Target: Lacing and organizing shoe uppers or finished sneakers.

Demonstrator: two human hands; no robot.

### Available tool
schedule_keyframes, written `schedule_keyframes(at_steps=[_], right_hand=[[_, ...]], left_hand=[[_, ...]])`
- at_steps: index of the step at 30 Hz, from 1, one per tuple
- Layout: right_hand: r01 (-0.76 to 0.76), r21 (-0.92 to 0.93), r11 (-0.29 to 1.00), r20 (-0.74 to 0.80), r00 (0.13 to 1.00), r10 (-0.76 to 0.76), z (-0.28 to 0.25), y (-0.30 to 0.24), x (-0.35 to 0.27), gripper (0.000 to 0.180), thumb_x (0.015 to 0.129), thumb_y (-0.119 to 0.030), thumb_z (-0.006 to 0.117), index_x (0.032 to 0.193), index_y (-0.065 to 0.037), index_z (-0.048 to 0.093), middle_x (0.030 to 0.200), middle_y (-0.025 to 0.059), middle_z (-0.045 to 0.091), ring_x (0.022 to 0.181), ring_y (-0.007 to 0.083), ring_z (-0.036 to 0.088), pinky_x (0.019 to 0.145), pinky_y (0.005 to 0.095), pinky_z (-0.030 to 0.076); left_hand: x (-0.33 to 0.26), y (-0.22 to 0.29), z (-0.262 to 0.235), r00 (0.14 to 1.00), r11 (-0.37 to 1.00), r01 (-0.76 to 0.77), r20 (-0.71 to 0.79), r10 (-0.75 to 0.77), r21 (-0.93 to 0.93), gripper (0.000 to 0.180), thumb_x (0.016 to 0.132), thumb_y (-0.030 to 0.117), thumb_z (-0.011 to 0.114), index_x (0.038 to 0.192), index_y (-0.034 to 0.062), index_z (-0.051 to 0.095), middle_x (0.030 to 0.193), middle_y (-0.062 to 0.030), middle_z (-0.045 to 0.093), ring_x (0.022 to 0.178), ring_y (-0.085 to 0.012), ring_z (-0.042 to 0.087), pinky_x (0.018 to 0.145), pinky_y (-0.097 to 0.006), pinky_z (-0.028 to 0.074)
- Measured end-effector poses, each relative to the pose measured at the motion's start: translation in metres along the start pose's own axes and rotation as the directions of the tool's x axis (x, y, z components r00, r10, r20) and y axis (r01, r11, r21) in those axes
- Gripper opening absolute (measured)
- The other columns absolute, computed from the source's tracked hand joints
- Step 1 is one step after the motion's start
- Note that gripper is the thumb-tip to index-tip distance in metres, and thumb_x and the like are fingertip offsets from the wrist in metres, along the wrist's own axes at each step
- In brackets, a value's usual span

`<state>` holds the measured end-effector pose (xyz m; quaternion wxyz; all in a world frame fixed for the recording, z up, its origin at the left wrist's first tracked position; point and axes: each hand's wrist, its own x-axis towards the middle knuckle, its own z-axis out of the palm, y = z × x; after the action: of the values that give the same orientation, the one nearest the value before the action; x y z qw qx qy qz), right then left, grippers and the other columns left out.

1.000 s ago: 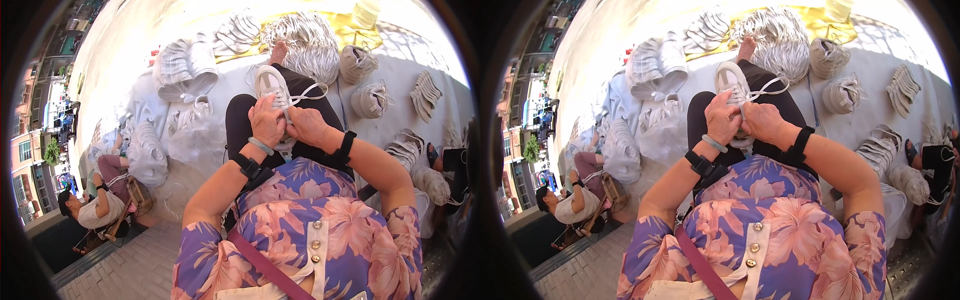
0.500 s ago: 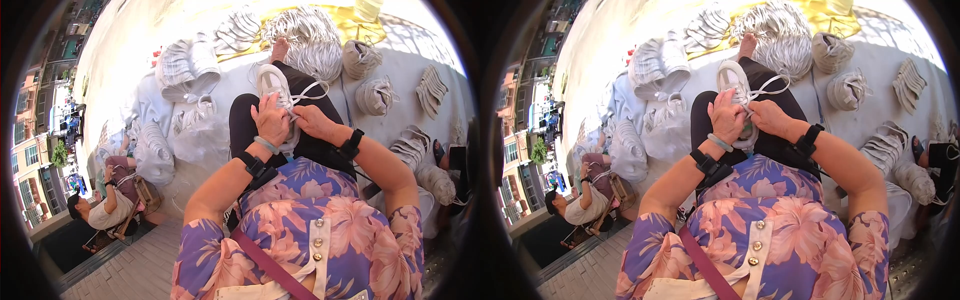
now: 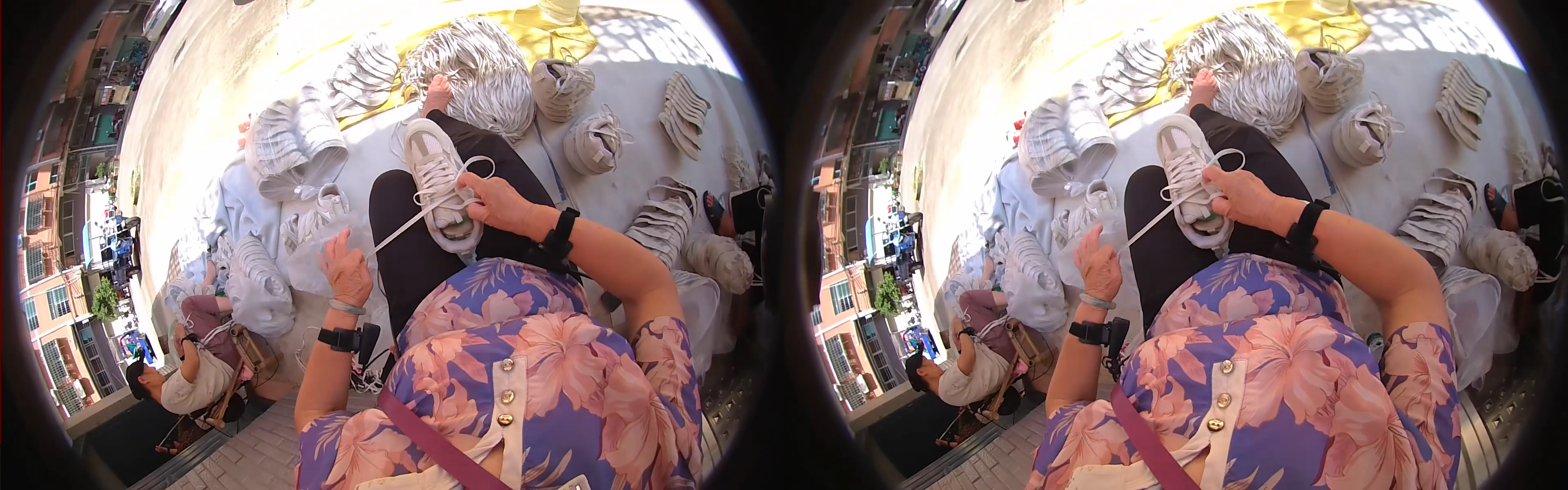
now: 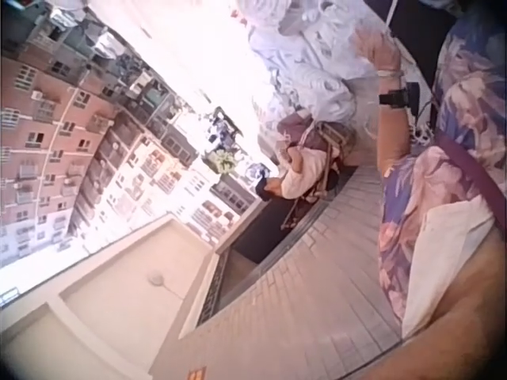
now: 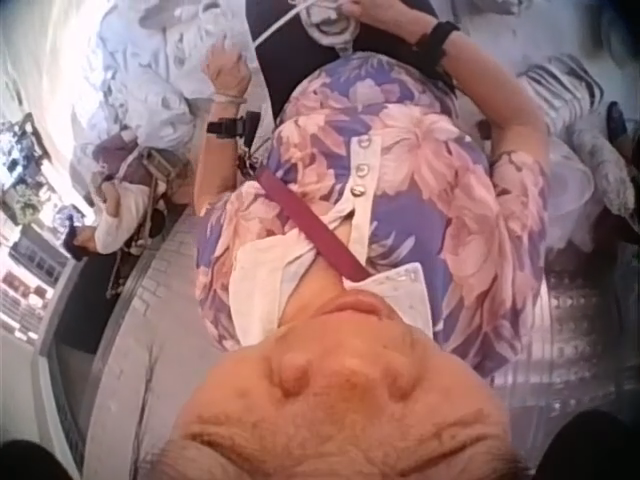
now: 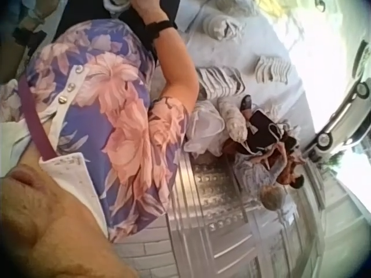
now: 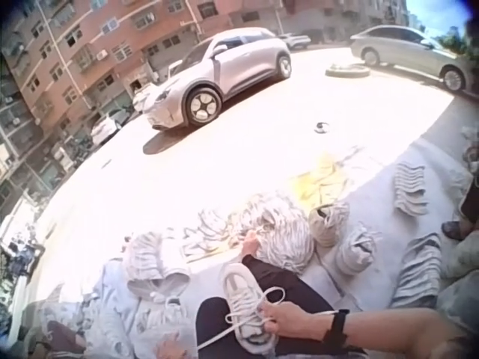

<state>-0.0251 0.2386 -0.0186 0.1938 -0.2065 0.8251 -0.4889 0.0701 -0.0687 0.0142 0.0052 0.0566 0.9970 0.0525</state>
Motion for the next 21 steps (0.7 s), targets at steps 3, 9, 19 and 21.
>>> schedule_keyframes(at_steps=[3,9,19,21], right_hand=[[-0.119,0.016,0.993,0.083,0.99,0.117,-0.006,-0.006,0.002,0.037,0.069,-0.012,0.053,0.104,-0.006,0.045,0.07,0.0206,0.055,0.071,0.0374,0.056,0.065,0.0414,0.044],[-0.046,-0.088,0.995,-0.021,0.999,0.044,-0.003,0.0,-0.001,0.038,0.068,-0.016,0.057,0.102,-0.003,0.045,0.067,0.0183,0.055,0.071,0.0366,0.056,0.065,0.0402,0.043],[-0.296,0.398,0.868,-0.145,0.914,0.378,-0.009,0.014,0.003,0.022,0.082,-0.019,0.057,0.094,-0.001,0.049,0.056,0.0054,0.051,0.042,0.0118,0.051,0.04,0.0261,0.042],[-0.28,0.419,0.864,-0.137,0.921,0.365,-0.01,0.022,0.011,0.02,0.082,-0.019,0.056,0.09,0.0,0.051,0.057,0.0045,0.051,0.04,0.0116,0.049,0.038,0.0252,0.041]], left_hand=[[-0.053,-0.058,0.029,0.962,0.97,0.236,0.124,-0.242,0.06,0.01,0.07,0.011,0.056,0.078,0.0074,0.06,0.126,-0.0095,0.043,0.114,-0.0324,0.038,0.096,-0.057,0.02],[-0.033,-0.03,0.025,0.896,0.946,0.306,0.303,-0.325,0.109,0.019,0.072,0.017,0.058,0.089,0.0091,0.063,0.124,-0.0109,0.045,0.113,-0.0305,0.039,0.096,-0.057,0.021],[0.055,0.061,0.029,0.971,0.941,-0.201,-0.184,0.155,-0.271,0.022,0.075,0.019,0.057,0.093,0.007,0.061,0.111,-0.0119,0.054,0.105,-0.0301,0.046,0.09,-0.041,0.033],[0.06,0.067,0.036,0.969,0.949,-0.222,-0.156,0.19,-0.225,0.021,0.076,0.02,0.056,0.091,0.0075,0.062,0.11,-0.0115,0.054,0.105,-0.0303,0.047,0.09,-0.042,0.033]])
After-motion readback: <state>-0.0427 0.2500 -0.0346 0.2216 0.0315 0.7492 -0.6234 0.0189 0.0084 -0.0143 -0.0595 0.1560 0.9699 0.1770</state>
